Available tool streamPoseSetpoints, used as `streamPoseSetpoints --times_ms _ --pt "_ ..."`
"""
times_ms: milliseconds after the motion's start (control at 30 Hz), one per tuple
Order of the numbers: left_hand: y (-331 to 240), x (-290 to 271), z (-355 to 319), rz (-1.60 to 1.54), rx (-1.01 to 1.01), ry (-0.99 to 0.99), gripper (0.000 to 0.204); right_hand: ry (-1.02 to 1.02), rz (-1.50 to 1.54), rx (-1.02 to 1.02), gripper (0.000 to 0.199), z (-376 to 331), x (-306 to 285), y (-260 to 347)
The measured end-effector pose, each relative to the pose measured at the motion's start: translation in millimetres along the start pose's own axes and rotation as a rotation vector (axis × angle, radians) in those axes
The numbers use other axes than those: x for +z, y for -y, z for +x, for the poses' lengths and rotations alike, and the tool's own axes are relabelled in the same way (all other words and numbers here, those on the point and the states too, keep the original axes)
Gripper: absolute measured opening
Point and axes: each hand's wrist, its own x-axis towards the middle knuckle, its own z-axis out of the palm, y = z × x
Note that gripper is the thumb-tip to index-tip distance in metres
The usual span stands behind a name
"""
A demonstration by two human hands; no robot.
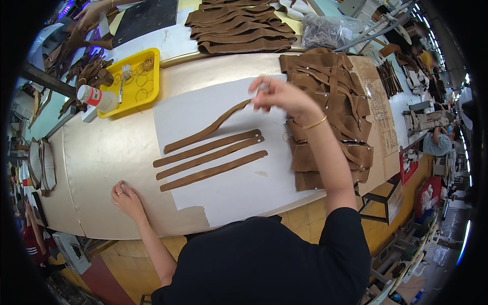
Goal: The person repeatedly picks up brown leather straps and white fabric pieces from a table, folds and aligns them, and places them into stacks. The person also handles small metal fasteners and organizes the components on the work surface.
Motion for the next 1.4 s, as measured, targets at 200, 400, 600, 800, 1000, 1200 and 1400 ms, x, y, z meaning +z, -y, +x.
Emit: streamPoseSetpoints --times_ms 200,400,600,800,1000,1200,1400 --pt "2 -2 -1 0.051 -0.011 0.0 0.028 -0.373 -0.193 -0.377 0.025 -14 -60 111" --pt "3 5 -1 0.035 -0.005 -0.009 0.028 -0.658 -0.314 -0.522 0.028 -70 -123 143" --pt "4 1 -3 0.049 -0.013 0.002 0.029 -0.783 -0.292 -0.252 0.031 -99 -83 62" --pt "-1 -4 -1 0.039 -0.004 0.015 0.03 -0.614 -0.137 0.191 0.034 -111 -16 -58" --pt "-4 -6 0 0.051 0.015 -0.025 0.028 -0.434 -0.426 0.181 0.026 -80 33 -63" --pt "-1 -1 1 0.069 0.017 -0.006 0.028 -0.465 -0.817 -0.021 0.018 -27 51 -93" --pt "-7 -4 2 -0.059 0.023 -0.009 0.027 -0.443 -1.04 -0.073 0.007 -27 62 -96"
